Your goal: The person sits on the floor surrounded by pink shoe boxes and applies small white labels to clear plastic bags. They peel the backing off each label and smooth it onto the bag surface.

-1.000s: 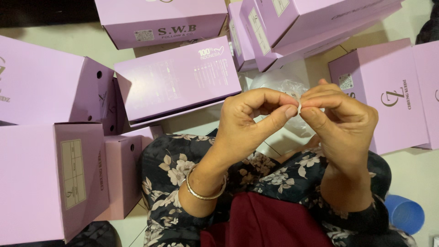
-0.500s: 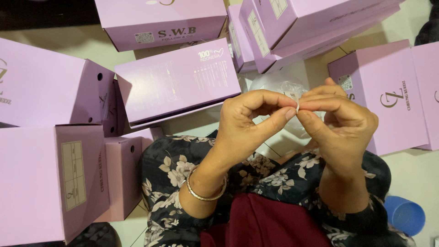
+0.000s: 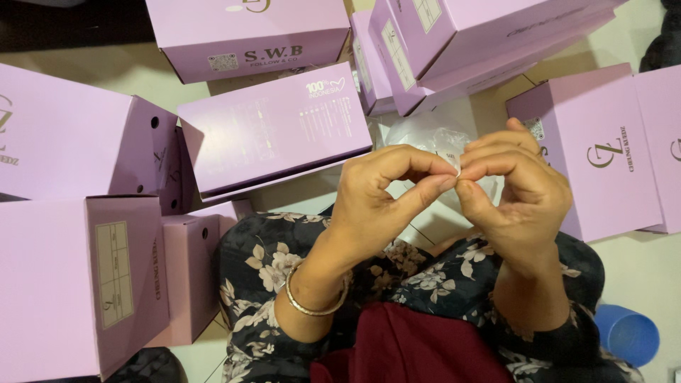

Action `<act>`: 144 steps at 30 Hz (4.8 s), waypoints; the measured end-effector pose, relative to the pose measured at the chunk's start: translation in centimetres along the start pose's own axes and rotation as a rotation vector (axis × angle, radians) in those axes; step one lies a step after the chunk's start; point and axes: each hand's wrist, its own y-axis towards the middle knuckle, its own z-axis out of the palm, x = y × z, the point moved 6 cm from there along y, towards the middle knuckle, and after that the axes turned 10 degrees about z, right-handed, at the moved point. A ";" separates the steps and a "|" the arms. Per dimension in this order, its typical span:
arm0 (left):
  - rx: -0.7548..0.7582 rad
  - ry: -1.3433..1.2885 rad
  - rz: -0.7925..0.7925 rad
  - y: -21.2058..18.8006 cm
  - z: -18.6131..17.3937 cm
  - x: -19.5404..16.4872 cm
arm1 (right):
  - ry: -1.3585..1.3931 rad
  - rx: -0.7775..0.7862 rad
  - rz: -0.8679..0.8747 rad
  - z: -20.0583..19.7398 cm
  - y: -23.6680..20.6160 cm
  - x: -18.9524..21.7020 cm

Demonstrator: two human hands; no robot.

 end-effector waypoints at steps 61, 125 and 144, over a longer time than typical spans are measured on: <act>-0.235 -0.505 -0.362 -1.5 1.2 7.9 | -0.040 -0.058 0.043 1.7 1.2 -2.2; 0.002 -0.127 -0.119 -0.6 1.0 0.5 | 0.436 0.157 0.316 0.6 -0.6 -1.1; -0.031 -0.080 -0.066 -0.6 1.6 0.8 | 0.131 -0.018 0.182 0.5 -0.8 -0.5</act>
